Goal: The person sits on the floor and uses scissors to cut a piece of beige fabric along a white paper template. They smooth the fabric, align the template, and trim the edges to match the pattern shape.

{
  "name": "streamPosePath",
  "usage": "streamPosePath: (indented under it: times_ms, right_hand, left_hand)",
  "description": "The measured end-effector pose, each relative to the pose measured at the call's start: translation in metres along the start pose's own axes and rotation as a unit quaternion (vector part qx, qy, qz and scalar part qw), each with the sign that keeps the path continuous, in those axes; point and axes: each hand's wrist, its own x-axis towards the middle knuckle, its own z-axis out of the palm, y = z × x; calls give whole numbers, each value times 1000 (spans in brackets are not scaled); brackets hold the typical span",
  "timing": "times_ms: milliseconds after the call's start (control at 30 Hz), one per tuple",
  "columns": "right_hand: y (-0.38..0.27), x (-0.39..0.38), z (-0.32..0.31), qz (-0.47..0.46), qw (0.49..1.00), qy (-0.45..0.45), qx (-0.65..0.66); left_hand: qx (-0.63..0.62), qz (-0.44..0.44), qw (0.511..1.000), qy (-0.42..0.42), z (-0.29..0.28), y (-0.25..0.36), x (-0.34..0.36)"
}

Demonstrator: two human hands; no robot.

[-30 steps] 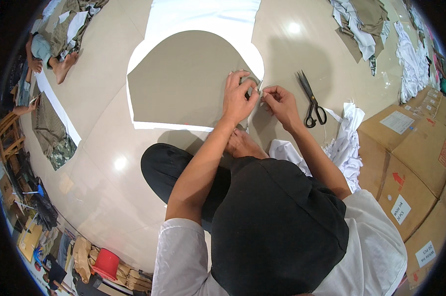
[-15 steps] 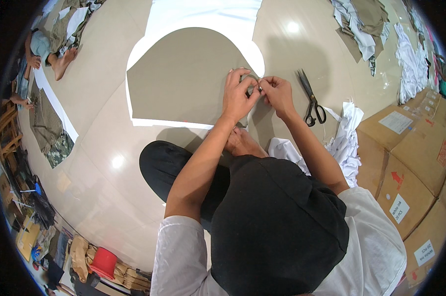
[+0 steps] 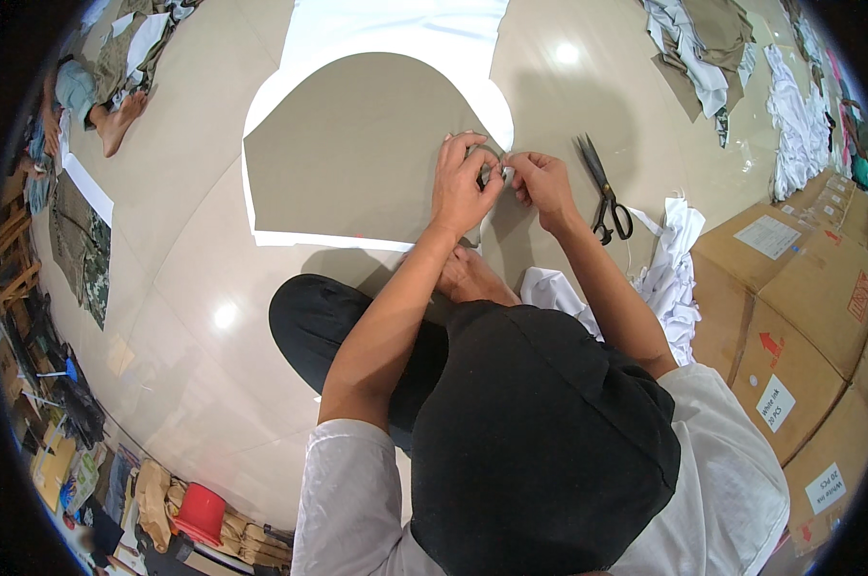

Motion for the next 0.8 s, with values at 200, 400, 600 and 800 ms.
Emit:
streamPosePath:
  times_ms: [200,400,600,800]
  right_hand:
    - [-5,2,8,-21,999,20,-27]
    - [1,16,4,-85,990,39,-102]
    - [4,11,6,-187,968,50,-159]
    - [18,16,10,-253,938,101,-214]
  left_hand:
    - [-3,-6,1000,-6,-3,1,0]
    - [-20,-30,998,45,-19,-3,6]
    - [253,-34,962,101,-64,-40,13]
    - [301,-94,948,33,-69,-38,13]
